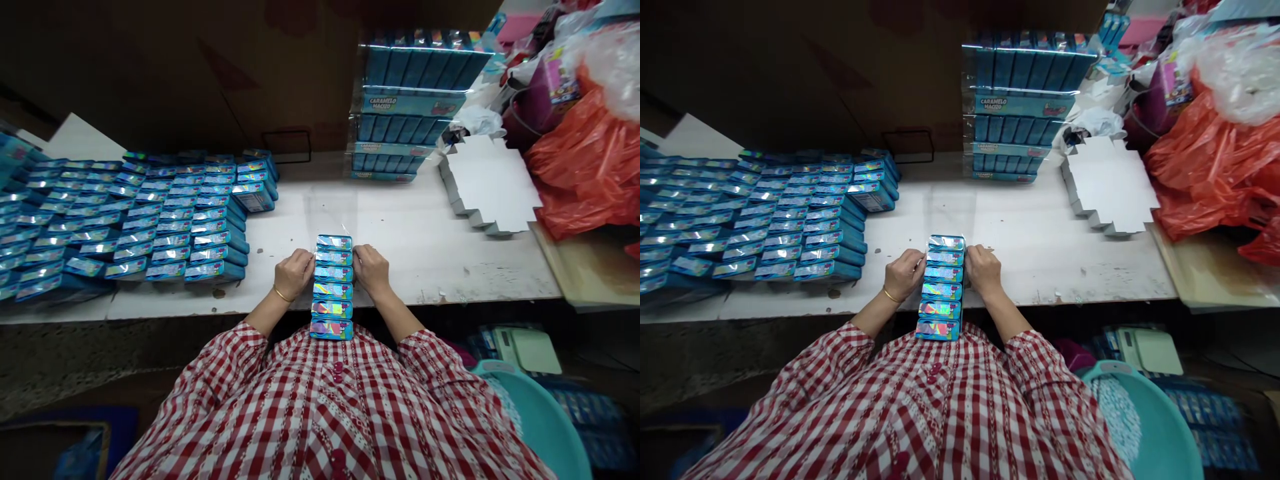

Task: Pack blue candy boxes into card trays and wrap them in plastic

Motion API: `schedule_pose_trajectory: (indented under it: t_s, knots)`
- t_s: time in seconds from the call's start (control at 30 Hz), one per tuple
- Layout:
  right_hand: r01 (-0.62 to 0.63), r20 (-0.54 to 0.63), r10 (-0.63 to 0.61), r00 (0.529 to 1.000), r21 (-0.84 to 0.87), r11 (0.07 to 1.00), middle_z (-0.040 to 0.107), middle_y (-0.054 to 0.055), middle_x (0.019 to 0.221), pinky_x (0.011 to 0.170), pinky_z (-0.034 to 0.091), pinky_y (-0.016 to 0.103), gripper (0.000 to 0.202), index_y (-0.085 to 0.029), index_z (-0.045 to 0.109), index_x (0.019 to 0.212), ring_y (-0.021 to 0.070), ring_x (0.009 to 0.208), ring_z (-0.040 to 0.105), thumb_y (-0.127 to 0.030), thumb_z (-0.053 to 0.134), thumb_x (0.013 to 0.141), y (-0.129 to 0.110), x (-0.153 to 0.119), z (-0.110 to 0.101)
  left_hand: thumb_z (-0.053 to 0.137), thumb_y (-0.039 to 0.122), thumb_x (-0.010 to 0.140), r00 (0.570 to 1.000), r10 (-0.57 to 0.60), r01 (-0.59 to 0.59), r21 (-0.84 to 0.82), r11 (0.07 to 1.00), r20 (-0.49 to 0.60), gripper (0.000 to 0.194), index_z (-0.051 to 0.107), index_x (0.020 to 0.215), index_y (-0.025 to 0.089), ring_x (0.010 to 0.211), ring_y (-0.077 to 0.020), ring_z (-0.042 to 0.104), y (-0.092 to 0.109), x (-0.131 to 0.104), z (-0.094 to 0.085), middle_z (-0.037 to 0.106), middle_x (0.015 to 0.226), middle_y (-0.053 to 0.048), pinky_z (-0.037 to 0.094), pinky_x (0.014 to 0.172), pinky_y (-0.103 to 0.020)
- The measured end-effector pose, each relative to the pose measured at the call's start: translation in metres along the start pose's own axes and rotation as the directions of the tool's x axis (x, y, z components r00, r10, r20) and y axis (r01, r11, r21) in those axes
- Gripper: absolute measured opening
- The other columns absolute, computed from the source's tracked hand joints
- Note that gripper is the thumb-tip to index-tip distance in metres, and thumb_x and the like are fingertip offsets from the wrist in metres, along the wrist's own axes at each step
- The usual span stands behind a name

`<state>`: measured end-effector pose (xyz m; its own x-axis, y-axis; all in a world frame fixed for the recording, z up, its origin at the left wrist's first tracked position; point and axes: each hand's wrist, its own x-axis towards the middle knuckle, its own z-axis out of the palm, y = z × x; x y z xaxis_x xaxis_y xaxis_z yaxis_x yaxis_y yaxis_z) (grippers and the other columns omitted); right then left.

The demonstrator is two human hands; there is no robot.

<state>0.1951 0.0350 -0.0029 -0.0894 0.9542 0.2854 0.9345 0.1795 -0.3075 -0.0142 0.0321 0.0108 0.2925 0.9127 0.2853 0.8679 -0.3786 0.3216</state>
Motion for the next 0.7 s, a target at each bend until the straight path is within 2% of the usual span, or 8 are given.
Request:
schedule_pose_trajectory:
  t_s: [0.13,0.23,0.33,0.4,0.47,0.53,0.6,0.7]
  knots:
    - [0.048,-0.027,-0.041,0.999,0.343,0.938,0.061,0.003,0.078,0.068,0.041,0.025,0.021,-0.019,0.057,0.08,0.0134,0.074,0.056,-0.022,0.037,0.088,0.017,-0.013,-0.01,0.039,0.027,0.09,0.997,0.07,-0.071,-0.054,0.996,-0.013,0.023,0.061,0.088,0.019,0.08,-0.0121,0.06,-0.005,-0.008,-0.002,0.064,0.091,-0.005,0.044,0.069,-0.022]
    - [0.084,-0.056,-0.065,0.996,0.47,0.878,0.062,0.007,0.095,0.074,0.046,0.031,0.021,-0.019,0.055,0.1,0.0158,0.085,0.058,-0.024,0.039,0.087,0.025,-0.03,-0.02,0.04,0.026,0.089,0.992,0.104,-0.108,-0.07,0.992,-0.069,0.022,0.061,0.087,0.019,0.082,-0.0125,0.062,-0.011,-0.02,0.002,0.065,0.092,-0.006,0.046,0.071,-0.022]
    - [0.171,-0.029,-0.173,0.985,0.383,0.908,0.057,0.012,0.115,0.084,0.045,0.036,0.038,-0.017,0.045,0.119,0.021,0.105,0.053,-0.028,0.048,0.082,0.019,-0.042,-0.021,0.041,0.027,0.089,0.993,0.038,-0.048,-0.09,0.995,-0.108,0.02,0.059,0.086,0.017,0.081,-0.0132,0.063,-0.014,-0.03,0.012,0.066,0.091,-0.007,0.046,0.071,-0.022]
    - [0.201,-0.006,-0.207,0.978,0.272,0.941,0.055,0.014,0.118,0.087,0.043,0.036,0.042,-0.014,0.043,0.121,0.0227,0.109,0.05,-0.029,0.048,0.082,0.01,-0.044,-0.016,0.045,0.03,0.087,0.995,-0.049,0.038,-0.121,0.992,-0.092,0.018,0.057,0.088,0.016,0.075,-0.0131,0.063,-0.014,-0.032,0.021,0.066,0.085,-0.007,0.046,0.066,-0.022]
    - [0.143,0.001,-0.145,0.989,0.162,0.976,0.058,0.014,0.113,0.082,0.043,0.033,0.036,-0.013,0.045,0.118,0.0214,0.1,0.054,-0.028,0.042,0.086,0.001,-0.042,-0.008,0.048,0.033,0.085,0.989,-0.142,0.135,-0.157,0.978,-0.038,0.02,0.054,0.092,0.016,0.068,-0.0123,0.063,-0.011,-0.031,0.027,0.067,0.08,-0.004,0.044,0.061,-0.021]
    - [0.049,-0.002,-0.049,0.999,0.058,0.997,0.062,0.011,0.1,0.072,0.042,0.03,0.027,-0.014,0.05,0.109,0.0193,0.085,0.056,-0.027,0.037,0.089,-0.005,-0.04,0.0,0.048,0.035,0.085,0.981,-0.193,0.193,-0.171,0.966,0.021,0.021,0.054,0.094,0.017,0.064,-0.0115,0.062,-0.007,-0.027,0.03,0.067,0.077,-0.003,0.043,0.058,-0.021]
    - [-0.023,0.002,0.023,1.0,-0.036,0.999,0.062,0.008,0.087,0.063,0.038,0.028,0.024,-0.014,0.053,0.101,0.0181,0.074,0.055,-0.026,0.035,0.09,-0.008,-0.037,0.004,0.043,0.034,0.088,0.978,-0.203,0.208,-0.141,0.968,0.049,0.021,0.055,0.089,0.017,0.063,-0.0116,0.061,-0.004,-0.023,0.029,0.067,0.076,-0.003,0.041,0.058,-0.021]
    - [-0.104,0.01,0.107,0.994,-0.141,0.984,0.061,0.006,0.077,0.054,0.029,0.027,0.02,-0.014,0.054,0.096,0.0168,0.065,0.053,-0.023,0.039,0.087,-0.011,-0.036,0.005,0.035,0.032,0.09,0.98,-0.19,0.193,-0.034,0.981,0.064,0.029,0.057,0.08,0.017,0.067,-0.0138,0.062,0.0,-0.017,0.025,0.066,0.074,-0.005,0.039,0.058,-0.022]
